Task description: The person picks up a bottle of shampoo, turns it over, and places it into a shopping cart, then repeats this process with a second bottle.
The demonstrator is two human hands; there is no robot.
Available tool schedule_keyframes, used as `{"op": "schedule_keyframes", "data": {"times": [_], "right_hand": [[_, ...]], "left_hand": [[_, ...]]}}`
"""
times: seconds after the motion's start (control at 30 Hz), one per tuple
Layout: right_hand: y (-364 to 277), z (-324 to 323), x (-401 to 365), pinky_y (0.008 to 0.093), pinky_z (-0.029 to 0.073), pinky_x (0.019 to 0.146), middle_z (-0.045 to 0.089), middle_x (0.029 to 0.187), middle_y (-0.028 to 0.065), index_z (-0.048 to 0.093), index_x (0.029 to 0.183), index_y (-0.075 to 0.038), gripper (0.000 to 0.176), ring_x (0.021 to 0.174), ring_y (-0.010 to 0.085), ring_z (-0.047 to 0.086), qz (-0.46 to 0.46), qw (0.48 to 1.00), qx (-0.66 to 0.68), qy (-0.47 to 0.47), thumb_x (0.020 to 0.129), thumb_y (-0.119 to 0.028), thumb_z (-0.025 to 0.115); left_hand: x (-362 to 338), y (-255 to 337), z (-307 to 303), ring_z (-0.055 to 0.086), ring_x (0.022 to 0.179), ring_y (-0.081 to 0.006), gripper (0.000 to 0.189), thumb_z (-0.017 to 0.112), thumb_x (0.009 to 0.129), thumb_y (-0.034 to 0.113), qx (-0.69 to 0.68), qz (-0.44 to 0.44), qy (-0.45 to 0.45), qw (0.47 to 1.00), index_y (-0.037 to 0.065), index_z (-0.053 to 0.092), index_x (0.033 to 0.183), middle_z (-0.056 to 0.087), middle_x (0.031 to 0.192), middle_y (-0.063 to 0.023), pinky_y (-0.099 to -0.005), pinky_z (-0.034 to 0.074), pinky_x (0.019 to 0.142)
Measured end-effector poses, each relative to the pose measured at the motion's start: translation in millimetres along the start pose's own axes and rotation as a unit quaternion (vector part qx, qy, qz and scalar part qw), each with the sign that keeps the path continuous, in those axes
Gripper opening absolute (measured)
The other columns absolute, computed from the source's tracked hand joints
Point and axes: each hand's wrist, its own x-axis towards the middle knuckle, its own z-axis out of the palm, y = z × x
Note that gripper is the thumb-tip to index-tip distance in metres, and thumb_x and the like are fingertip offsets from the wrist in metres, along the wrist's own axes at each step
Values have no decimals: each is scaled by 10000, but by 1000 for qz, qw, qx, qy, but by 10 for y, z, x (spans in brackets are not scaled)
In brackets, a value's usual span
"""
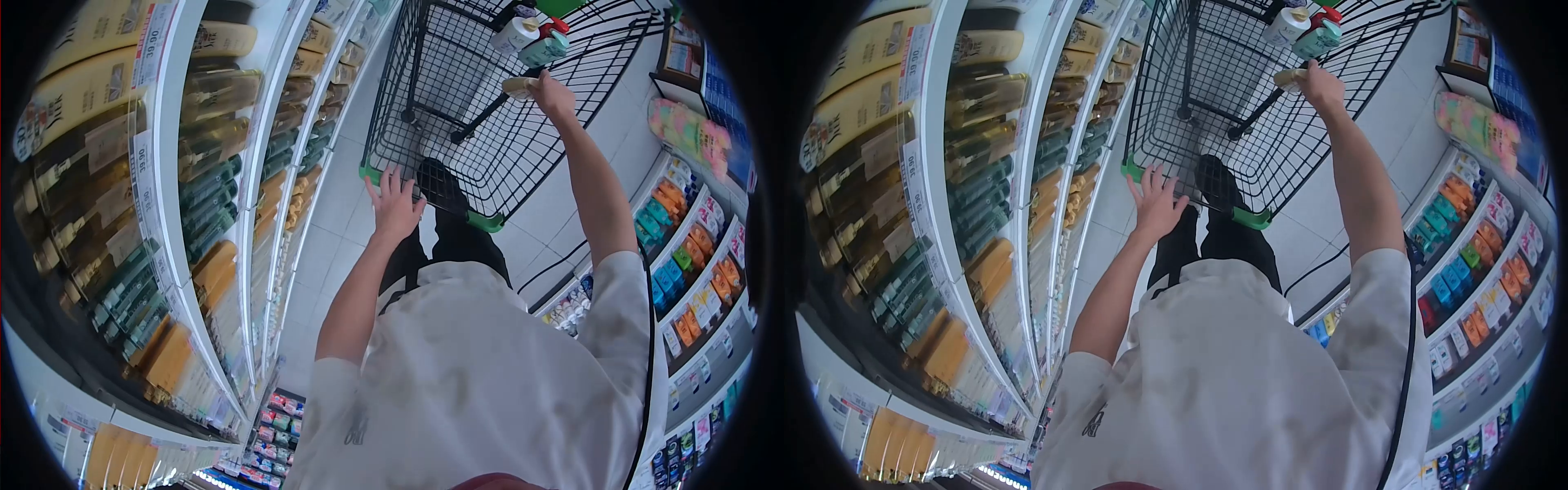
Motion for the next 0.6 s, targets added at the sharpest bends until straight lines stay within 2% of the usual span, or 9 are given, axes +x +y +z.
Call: {"op": "schedule_keyframes", "data": {"times": [0.07, 0.17, 0.33, 0.4, 0.5, 0.6], "right_hand": [[54, 57, 175, 448, 513, 765, 676, 1007, 132, 494, 1162, -81, 481, 943, 318, 653, 4, 1000, -14, -1, 888, -474, 539], [140, 87, 404, 470, 506, 766, 679, 1007, 131, 483, 1203, -94, 485, 945, 326, 652, 23, 999, -48, -9, 897, -469, 516], [230, 132, 684, 456, 496, 805, 668, 1062, 118, 479, 1214, -122, 461, 1003, 302, 640, 61, 997, -45, -17, 903, -460, 509], [242, 121, 761, 451, 492, 822, 658, 1100, 116, 469, 1238, -127, 468, 1033, 293, 631, 105, 994, -35, -15, 905, -455, 505], [290, 132, 861, 453, 491, 841, 647, 1129, 125, 489, 1261, -137, 418, 1061, 295, 622, 118, 992, -35, -22, 944, -401, 424], [369, 170, 960, 457, 484, 876, 634, 1151, 145, 512, 1265, -119, 402, 1083, 310, 612, 133, 991, -27, -14, 984, -303, 290]], "left_hand": [[17, -4, 35, 92, 1408, -365, 494, 593, 884, 322, -33, -1, -47, 998, 80, 487, 1302, 266, 1461, -201, -673, -79, 1062], [54, -27, 61, 50, 1405, -384, 496, 592, 886, 332, -47, -6, -84, 995, 112, 475, 1315, 217, 1469, -219, -699, -100, 1034], [80, -29, 56, 8, 1400, -404, 494, 586, 892, 333, -43, -24, -104, 993, 119, 456, 1318, 187, 1467, -243, -703, -115, 1023], [94, -28, 49, -3, 1400, -408, 495, 584, 893, 330, -41, -29, -111, 993, 118, 449, 1319, 181, 1466, -251, -701, -120, 1022], [99, -21, 32, -18, 1398, -416, 490, 582, 893, 328, -44, -34, -115, 992, 116, 449, 1316, 183, 1463, -260, -701, -124, 1022], [120, 3, -38, -43, 1402, -411, 499, 579, 894, 330, -48, -57, -158, 985, 124, 439, 1326, 155, 1473, -257, -694, -129, 1025]]}}
